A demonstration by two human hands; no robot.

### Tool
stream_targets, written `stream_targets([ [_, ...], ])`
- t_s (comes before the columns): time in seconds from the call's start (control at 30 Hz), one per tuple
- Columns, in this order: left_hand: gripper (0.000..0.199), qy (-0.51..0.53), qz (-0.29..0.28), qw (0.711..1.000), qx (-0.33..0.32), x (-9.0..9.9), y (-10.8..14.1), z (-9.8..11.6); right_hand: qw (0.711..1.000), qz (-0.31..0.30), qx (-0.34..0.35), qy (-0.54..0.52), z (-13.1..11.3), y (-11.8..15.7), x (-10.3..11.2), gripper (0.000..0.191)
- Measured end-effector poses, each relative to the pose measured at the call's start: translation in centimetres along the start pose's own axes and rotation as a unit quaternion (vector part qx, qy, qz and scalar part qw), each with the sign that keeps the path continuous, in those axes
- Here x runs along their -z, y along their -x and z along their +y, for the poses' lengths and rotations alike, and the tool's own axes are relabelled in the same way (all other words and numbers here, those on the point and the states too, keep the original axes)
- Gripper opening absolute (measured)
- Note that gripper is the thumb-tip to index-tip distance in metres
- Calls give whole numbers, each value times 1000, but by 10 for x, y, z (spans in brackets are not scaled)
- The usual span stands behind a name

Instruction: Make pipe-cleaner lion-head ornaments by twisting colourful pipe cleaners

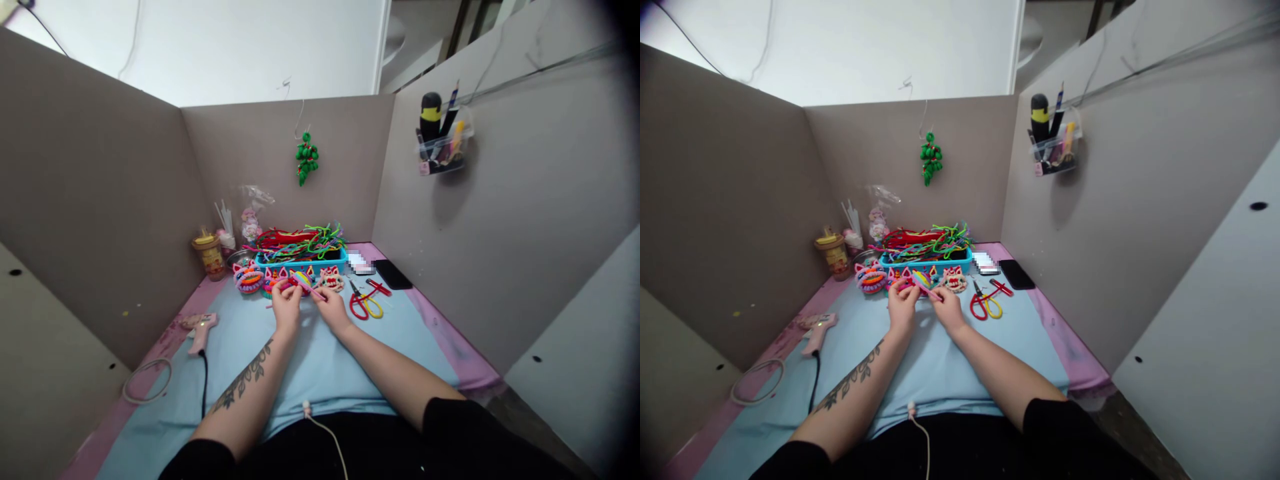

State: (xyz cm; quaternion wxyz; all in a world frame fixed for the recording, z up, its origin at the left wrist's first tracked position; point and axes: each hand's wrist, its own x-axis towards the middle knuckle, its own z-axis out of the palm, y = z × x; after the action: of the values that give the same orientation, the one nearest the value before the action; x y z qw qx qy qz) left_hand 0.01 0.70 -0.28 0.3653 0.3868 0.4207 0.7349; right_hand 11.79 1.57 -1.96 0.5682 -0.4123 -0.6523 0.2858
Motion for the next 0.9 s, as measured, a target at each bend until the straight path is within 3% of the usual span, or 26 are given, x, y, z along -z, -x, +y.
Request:
stream_targets([
  [0.13, 46, 7, 19, 1000, 9, 0, -1, -2, 997, 19, -41, -66, 2, -3, -6, 25],
  [0.27, 47, -1, -15, 1000, 12, -4, 3, -1, 985, 37, -98, -138, 4, -3, -13, 29],
  [0.5, 46, -9, -64, 998, 8, -6, 7, -2, 931, 53, -228, -279, -1, -3, -14, 37],
  [0.7, 44, -19, -69, 997, 20, -5, 5, -4, 888, 20, -258, -381, -3, -6, -14, 33],
  [0.8, 44, -32, -70, 997, 29, -5, 5, -5, 889, 12, -264, -373, -1, -7, -13, 31],
  [0.9, 45, -31, -60, 998, 20, -5, 4, -3, 928, 11, -224, -298, 0, -6, -11, 28],
])
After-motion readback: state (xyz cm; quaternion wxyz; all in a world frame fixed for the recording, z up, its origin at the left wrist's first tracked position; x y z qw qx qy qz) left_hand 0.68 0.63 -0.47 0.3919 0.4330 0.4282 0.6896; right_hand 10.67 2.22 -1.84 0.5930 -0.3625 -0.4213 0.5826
